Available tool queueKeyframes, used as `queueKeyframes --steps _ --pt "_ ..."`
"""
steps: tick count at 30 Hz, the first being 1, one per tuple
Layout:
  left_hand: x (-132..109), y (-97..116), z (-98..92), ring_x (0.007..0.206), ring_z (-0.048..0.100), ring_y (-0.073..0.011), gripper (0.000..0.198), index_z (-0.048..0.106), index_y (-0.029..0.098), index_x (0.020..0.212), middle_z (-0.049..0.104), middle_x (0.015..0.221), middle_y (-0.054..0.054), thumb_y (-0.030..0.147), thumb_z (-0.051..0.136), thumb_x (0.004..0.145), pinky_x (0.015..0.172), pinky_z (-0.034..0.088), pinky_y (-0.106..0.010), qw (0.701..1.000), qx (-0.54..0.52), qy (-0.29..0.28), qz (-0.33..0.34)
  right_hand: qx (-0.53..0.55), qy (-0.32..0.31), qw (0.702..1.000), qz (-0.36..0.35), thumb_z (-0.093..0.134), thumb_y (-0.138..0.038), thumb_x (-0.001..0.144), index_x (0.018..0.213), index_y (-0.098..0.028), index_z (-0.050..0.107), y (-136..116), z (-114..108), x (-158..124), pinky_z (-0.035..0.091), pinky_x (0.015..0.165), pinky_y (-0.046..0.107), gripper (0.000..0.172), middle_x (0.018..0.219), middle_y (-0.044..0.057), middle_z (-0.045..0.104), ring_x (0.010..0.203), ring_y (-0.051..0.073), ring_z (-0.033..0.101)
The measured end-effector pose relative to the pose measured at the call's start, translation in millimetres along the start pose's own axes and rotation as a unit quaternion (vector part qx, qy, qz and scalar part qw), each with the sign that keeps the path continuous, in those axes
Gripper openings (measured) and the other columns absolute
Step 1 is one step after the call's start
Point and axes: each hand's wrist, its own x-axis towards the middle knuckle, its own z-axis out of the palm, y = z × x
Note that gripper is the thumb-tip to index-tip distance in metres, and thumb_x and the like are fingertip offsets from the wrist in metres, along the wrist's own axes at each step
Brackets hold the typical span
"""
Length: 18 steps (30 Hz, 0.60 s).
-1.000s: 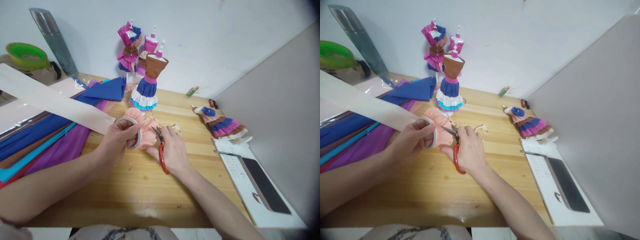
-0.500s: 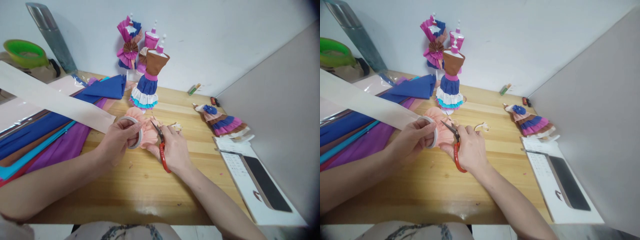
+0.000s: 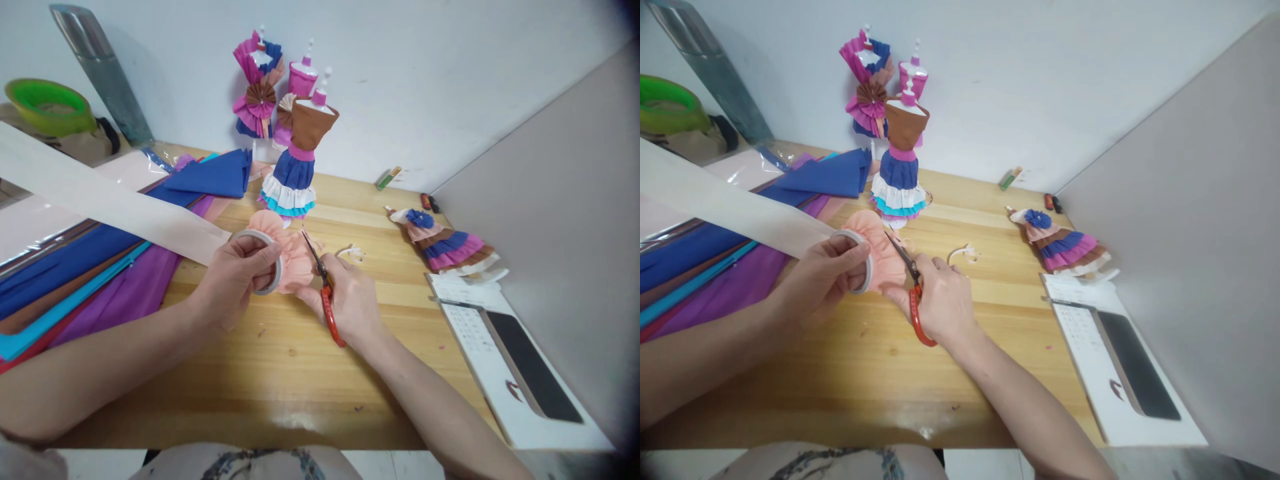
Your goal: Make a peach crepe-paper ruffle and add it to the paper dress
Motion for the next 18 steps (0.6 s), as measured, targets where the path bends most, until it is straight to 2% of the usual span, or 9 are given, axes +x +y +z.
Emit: queueKeyframes --steps 6,11,15,18 --pt "2.3 -0.1 -1.1 0.044 0.039 -0.0046 0.030 0.061 0.013 0.061 0.046 0.048 0.006 0.029 0.086 0.061 0.043 0.030 -0.018 0.999 0.004 0.020 0.034 0.017 0.010 1.000 0.013 0.039 -0.071 0.090 0.075 -0.018 0.059 2.2 1.3 -0.7 0.029 0.052 0.026 0.058 0.057 0.003 0.054 0.051 0.017 0.050" --pt "3.7 0.1 -1.8 0.045 0.041 -0.0053 0.029 0.061 0.014 0.062 0.047 0.049 0.005 0.029 0.085 0.061 0.044 0.031 -0.018 0.999 0.016 0.026 0.040 0.145 0.008 0.989 0.028 0.048 -0.065 0.090 0.068 -0.021 0.050 1.6 -0.6 1.3 0.030 0.052 0.026 0.049 0.055 0.001 0.052 0.050 0.015 0.048" --pt "5.2 1.2 -2.9 0.045 0.039 -0.0045 0.029 0.061 0.014 0.062 0.044 0.049 0.006 0.030 0.086 0.061 0.044 0.030 -0.018 0.998 0.013 0.027 0.053 0.295 -0.010 0.954 0.059 0.047 -0.060 0.091 0.067 -0.022 0.046 2.4 -2.0 1.6 0.032 0.052 0.026 0.045 0.055 -0.002 0.048 0.051 0.014 0.045" --pt "6.8 2.6 -4.1 0.045 0.040 -0.0050 0.032 0.059 0.015 0.060 0.045 0.048 0.006 0.031 0.086 0.062 0.043 0.031 -0.018 0.998 0.014 0.016 0.053 0.395 -0.058 0.913 0.083 0.045 -0.066 0.091 0.072 -0.022 0.048 6.1 1.6 -0.7 0.033 0.051 0.027 0.048 0.056 -0.002 0.047 0.052 0.014 0.046"
